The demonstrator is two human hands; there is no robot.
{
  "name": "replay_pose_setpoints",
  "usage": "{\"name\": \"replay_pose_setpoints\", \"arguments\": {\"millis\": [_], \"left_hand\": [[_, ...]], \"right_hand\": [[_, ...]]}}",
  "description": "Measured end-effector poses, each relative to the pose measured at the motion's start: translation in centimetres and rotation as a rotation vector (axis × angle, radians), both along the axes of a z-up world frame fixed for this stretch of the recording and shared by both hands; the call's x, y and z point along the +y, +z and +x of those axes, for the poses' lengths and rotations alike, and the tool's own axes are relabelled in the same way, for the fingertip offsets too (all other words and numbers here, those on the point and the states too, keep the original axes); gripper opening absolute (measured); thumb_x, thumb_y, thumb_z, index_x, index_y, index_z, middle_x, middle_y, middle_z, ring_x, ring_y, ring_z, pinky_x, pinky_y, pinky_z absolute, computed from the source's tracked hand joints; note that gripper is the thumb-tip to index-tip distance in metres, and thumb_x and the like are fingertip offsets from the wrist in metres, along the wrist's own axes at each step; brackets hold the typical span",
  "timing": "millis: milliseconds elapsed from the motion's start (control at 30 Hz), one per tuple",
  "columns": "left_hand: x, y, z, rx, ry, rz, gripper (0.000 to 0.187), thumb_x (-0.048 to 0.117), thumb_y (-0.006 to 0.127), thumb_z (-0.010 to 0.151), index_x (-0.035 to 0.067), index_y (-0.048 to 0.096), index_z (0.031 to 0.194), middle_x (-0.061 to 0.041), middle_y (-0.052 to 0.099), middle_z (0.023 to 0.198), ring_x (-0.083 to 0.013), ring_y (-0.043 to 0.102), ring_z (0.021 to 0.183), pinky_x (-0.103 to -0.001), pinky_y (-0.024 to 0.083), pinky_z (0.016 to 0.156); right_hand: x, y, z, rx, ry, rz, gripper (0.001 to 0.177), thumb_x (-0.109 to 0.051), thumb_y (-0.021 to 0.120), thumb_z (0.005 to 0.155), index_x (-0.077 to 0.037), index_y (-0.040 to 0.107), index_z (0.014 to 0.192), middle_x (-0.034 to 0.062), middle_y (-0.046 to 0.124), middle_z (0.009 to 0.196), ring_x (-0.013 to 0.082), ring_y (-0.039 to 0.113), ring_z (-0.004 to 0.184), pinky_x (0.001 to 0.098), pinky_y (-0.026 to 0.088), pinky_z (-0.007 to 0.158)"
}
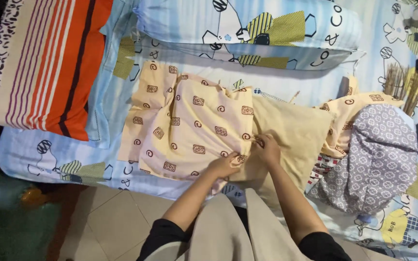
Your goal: The person folds a patterned sheet on a bed. They repeatedly smooth, fold, and adjust the fabric with both hands, working to create a compact bundle. The bed has a blue patterned sheet and pillows, and other folded linens are visible nearby.
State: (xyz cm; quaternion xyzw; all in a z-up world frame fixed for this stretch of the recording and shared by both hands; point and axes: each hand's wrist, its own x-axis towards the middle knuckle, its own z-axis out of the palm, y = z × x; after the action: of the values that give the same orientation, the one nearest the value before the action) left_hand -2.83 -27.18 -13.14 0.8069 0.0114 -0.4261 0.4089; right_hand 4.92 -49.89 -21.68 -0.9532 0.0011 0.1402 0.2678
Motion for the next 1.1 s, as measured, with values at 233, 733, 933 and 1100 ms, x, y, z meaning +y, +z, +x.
{"name": "replay_pose_setpoints", "arguments": {"millis": [233, 733, 933, 1100], "left_hand": [[-2.3, -0.4, 9.8, -0.39, 0.208, 0.29, 0.044, 0.058, 0.066, 0.082, 0.016, 0.072, 0.096, -0.017, 0.073, 0.095, -0.0401, 0.072, 0.1, -0.053, 0.058, 0.083], [-3.8, -9.4, 20.3, -0.571, 0.418, 0.415, 0.053, 0.045, 0.078, 0.078, 0.011, 0.064, 0.115, -0.016, 0.051, 0.13, -0.0409, 0.055, 0.124, -0.052, 0.051, 0.101], [-2.7, -5.9, 24.0, -0.401, 0.18, 0.54, 0.066, 0.065, 0.065, 0.085, 0.009, 0.064, 0.119, -0.017, 0.059, 0.125, -0.0365, 0.053, 0.127, -0.051, 0.039, 0.111], [-2.5, -3.1, 25.7, -0.145, 0.08, 0.612, 0.097, 0.087, 0.043, 0.081, -0.001, 0.071, 0.112, -0.022, 0.071, 0.111, -0.0382, 0.068, 0.112, -0.053, 0.052, 0.093]], "right_hand": [[-1.5, -0.4, 1.6, 0.034, -0.038, 0.168, 0.026, -0.033, 0.076, 0.09, -0.025, 0.077, 0.114, 0.0079, 0.074, 0.105, 0.0333, 0.072, 0.105, 0.0446, 0.058, 0.089], [-1.5, 0.0, 15.7, 0.218, 0.049, -0.069, 0.063, -0.061, 0.065, 0.09, -0.032, 0.055, 0.144, 0.0022, 0.05, 0.153, 0.0318, 0.041, 0.147, 0.0605, 0.034, 0.116], [-0.3, -0.6, 19.1, 0.352, 0.145, -0.111, 0.084, -0.067, 0.064, 0.087, -0.027, 0.039, 0.156, 0.0093, 0.048, 0.159, 0.0298, 0.034, 0.153, 0.0593, 0.016, 0.123], [-0.5, -2.1, 19.0, 0.499, 0.291, -0.202, 0.085, -0.084, 0.053, 0.082, -0.028, 0.053, 0.145, 0.0045, 0.074, 0.13, 0.0291, 0.064, 0.13, 0.0481, 0.035, 0.115]]}}
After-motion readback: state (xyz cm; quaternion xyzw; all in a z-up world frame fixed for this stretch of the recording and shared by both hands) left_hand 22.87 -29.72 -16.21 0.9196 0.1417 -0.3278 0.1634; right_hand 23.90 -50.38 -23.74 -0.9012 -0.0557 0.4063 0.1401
